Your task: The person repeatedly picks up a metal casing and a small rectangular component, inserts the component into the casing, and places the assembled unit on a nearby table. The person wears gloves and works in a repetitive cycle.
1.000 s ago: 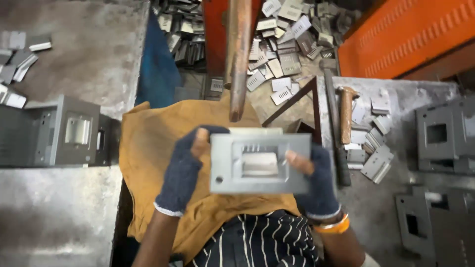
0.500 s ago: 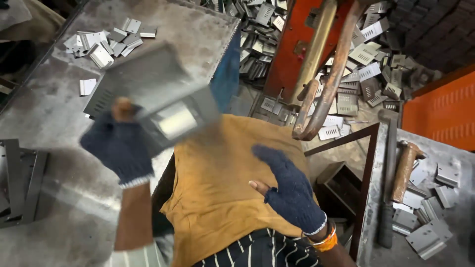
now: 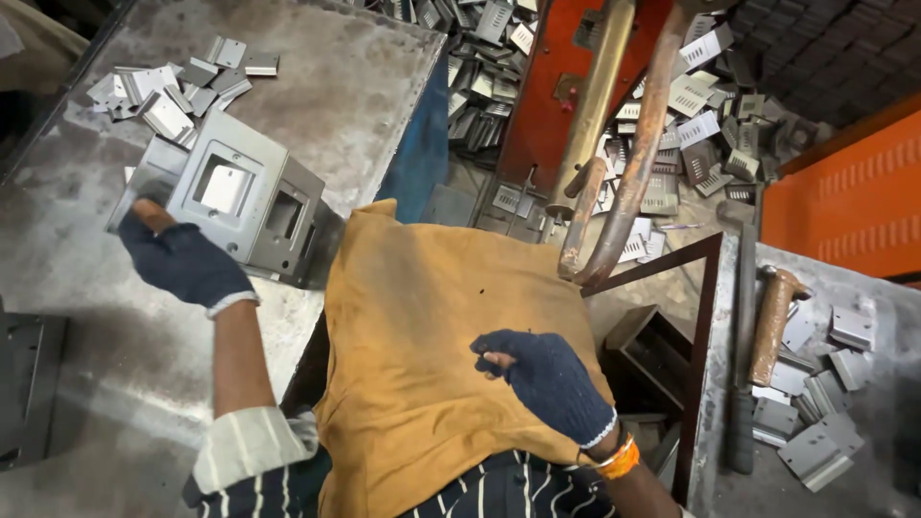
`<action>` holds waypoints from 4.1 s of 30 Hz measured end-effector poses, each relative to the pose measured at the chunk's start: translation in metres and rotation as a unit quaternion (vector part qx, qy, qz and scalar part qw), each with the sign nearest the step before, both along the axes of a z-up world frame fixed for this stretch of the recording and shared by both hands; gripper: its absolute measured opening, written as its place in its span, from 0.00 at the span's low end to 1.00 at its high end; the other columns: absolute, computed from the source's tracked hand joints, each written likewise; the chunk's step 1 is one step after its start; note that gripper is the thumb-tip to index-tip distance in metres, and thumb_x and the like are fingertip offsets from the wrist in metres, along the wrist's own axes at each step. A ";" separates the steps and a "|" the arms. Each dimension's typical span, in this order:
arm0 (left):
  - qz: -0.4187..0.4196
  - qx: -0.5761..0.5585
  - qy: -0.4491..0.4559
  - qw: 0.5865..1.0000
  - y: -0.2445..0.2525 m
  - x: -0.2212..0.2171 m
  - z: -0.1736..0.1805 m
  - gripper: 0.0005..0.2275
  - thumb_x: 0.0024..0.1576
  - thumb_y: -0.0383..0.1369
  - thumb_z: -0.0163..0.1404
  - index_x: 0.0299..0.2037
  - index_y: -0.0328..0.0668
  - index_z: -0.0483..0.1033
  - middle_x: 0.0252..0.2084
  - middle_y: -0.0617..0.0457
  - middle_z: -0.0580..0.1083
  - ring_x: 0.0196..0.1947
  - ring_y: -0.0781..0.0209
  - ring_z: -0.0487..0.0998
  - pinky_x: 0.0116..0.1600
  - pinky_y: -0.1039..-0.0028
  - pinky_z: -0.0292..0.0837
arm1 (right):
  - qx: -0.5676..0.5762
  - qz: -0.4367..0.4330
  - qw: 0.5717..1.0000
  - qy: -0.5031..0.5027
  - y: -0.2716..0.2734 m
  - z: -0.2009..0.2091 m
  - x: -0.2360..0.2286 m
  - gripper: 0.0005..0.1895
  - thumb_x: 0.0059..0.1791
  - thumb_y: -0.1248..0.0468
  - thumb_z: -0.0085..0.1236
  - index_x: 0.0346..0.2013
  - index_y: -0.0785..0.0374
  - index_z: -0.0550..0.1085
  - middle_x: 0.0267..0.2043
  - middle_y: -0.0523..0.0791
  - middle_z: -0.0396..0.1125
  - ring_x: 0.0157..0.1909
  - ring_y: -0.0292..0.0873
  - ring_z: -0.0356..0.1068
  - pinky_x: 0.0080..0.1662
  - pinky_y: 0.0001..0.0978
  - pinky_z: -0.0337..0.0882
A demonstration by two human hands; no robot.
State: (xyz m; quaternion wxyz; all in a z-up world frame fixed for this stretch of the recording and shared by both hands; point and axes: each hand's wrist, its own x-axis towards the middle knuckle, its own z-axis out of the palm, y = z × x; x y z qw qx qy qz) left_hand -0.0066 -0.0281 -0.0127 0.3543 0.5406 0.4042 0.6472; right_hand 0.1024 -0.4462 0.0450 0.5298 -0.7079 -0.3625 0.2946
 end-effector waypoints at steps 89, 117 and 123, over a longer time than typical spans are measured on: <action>-0.664 0.001 0.045 0.746 -0.239 0.186 0.026 0.13 0.63 0.39 0.50 0.43 0.34 0.79 0.39 0.55 0.78 0.42 0.67 0.76 0.52 0.72 0.72 | -0.058 -0.427 0.902 -0.024 -0.053 0.094 0.038 0.14 0.52 0.59 0.58 0.45 0.66 0.78 0.30 0.41 0.73 0.28 0.33 0.65 0.33 0.27 0.68; -0.654 0.260 0.086 0.706 -0.171 0.161 -0.086 0.55 0.46 0.62 0.54 0.78 0.33 0.45 0.80 0.40 0.52 0.82 0.44 0.51 0.82 0.59 0.42 | -0.358 -0.632 0.646 -0.233 -0.329 -0.154 0.141 0.40 0.32 0.54 0.79 0.56 0.59 0.73 0.47 0.51 0.73 0.50 0.53 0.72 0.52 0.45 0.70; -0.681 0.198 0.085 0.700 -0.170 0.163 -0.103 0.60 0.47 0.66 0.56 0.79 0.31 0.40 0.82 0.38 0.51 0.81 0.45 0.54 0.83 0.59 0.49 | 0.185 -0.716 0.666 -0.101 -0.375 -0.171 0.135 0.31 0.45 0.67 0.73 0.59 0.64 0.67 0.48 0.46 0.71 0.48 0.47 0.71 0.50 0.41 0.73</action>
